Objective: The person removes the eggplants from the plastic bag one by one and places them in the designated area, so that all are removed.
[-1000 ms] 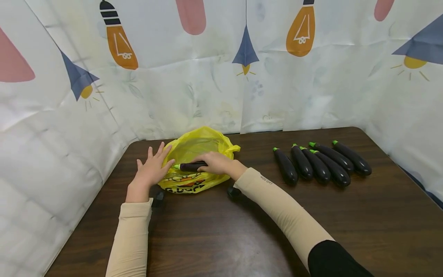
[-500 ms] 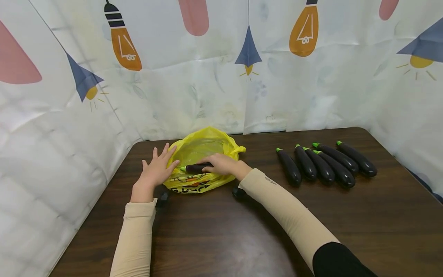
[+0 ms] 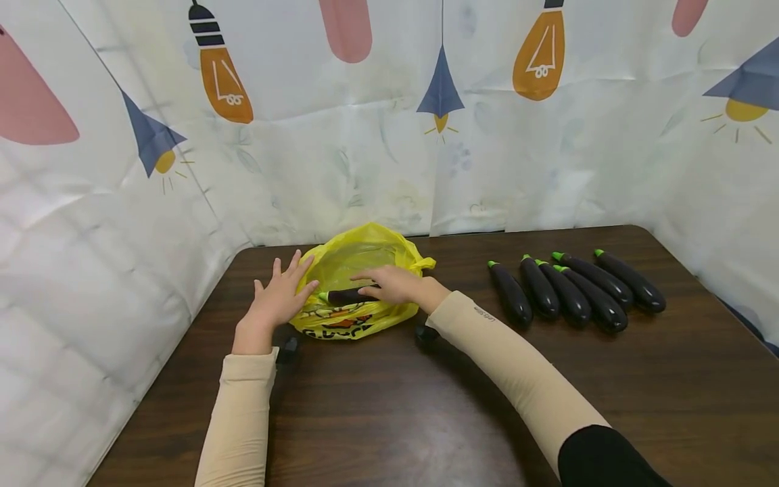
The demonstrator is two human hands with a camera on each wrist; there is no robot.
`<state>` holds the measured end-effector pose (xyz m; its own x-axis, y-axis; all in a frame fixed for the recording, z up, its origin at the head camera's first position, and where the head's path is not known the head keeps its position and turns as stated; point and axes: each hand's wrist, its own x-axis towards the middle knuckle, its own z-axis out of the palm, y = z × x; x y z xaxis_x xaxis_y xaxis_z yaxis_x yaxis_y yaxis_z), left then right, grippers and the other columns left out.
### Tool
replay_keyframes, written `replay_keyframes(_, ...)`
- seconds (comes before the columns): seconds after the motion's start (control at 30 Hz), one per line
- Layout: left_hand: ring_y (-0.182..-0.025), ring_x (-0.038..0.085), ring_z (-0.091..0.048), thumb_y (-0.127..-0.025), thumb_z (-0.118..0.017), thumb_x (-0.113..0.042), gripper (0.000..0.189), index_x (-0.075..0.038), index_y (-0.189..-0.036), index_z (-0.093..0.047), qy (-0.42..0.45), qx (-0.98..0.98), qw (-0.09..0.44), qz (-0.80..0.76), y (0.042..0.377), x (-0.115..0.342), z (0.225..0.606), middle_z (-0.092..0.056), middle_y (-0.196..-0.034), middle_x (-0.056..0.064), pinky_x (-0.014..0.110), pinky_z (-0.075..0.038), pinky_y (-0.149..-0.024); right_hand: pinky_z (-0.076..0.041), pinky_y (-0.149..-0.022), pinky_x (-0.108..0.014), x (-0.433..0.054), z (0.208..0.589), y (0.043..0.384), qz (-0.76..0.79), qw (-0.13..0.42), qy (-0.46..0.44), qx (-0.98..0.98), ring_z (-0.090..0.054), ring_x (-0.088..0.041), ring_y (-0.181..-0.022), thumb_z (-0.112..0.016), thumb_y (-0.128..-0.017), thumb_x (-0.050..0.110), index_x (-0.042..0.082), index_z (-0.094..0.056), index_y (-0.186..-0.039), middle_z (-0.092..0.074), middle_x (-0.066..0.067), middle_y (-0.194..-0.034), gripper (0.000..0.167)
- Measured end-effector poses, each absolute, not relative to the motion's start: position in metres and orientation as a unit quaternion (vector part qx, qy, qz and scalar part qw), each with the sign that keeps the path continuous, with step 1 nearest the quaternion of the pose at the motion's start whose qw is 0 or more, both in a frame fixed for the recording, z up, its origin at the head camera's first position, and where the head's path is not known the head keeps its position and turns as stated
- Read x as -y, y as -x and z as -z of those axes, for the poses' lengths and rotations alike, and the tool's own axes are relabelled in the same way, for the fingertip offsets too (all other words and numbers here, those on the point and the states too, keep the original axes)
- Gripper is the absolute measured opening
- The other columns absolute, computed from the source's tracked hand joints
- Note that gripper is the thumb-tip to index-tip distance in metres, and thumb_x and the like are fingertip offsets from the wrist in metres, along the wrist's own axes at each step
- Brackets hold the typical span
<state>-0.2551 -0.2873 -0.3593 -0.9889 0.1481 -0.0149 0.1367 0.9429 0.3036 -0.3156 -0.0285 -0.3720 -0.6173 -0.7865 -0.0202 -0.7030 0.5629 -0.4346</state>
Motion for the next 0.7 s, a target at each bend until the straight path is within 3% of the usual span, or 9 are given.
replay_keyframes(0.37, -0.151, 0.051, 0.012, -0.111, -0.045, -0.038, 0.067, -0.019, -0.167, -0.013, -0.075, -0.984, 0.023, -0.159, 0.253, 0.285, 0.356, 0.003, -0.171, 0.015, 0.084, 0.009, -0.103, -0.044, -0.110, -0.044, 0.016, 0.358, 0.313, 0.201, 0.102, 0.439, -0.870, -0.055, -0.028, -0.133, -0.052, -0.110, 0.026, 0.012, -0.052, -0.152, -0.056, -0.009, -0.149, 0.045)
replay_keyframes(0.7, -0.151, 0.050, 0.012, -0.111, -0.046, -0.038, 0.067, -0.019, -0.167, -0.014, -0.078, -0.984, 0.021, -0.160, 0.254, 0.287, 0.356, 0.003, -0.171, 0.015, 0.085, 0.008, -0.103, -0.044, -0.110, -0.040, -0.002, 0.346, 0.301, 0.204, 0.061, 0.470, -0.857, -0.056, -0.023, -0.133, -0.054, -0.109, 0.024, 0.011, -0.054, -0.150, -0.058, -0.005, -0.147, 0.043)
